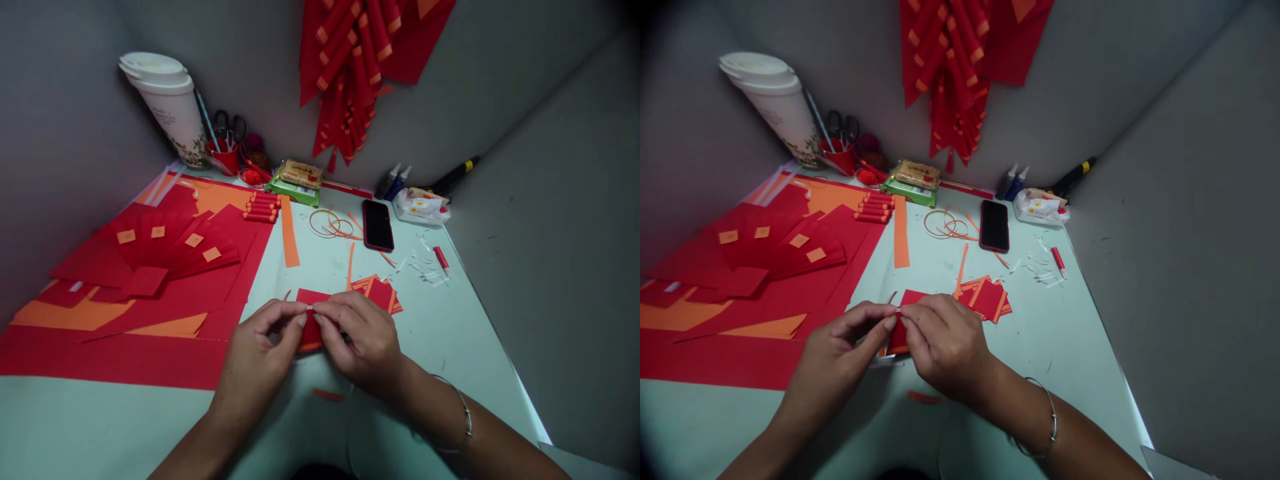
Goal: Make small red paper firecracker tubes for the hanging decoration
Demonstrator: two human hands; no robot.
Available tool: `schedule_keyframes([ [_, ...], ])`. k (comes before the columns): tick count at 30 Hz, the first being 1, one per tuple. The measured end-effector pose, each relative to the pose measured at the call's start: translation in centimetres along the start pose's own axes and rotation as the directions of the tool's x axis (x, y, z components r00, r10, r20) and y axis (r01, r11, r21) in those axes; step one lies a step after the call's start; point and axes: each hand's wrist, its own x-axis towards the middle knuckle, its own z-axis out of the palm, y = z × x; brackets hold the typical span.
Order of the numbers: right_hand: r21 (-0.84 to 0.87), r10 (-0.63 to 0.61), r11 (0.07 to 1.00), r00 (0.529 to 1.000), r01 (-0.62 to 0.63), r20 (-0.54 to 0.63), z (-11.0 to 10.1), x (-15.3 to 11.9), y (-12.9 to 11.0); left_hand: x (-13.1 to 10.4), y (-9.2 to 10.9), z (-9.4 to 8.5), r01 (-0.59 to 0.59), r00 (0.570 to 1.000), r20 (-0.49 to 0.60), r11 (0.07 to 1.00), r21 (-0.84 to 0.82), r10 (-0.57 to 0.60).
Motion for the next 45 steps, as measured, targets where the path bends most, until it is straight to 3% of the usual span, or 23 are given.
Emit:
schedule_keyframes([
  [17,-0.005,0.005,1.000,0.995,-0.005,0.103,-0.38,0.09,0.33,-0.34,-0.24,0.10,-0.155,0.988,0.047,0.976,0.153,0.150],
  [45,0.087,0.078,0.992,0.991,-0.088,0.112,-0.18,0.20,0.44,-0.29,-0.11,0.08,-0.116,0.992,0.057,0.982,0.147,0.109],
])
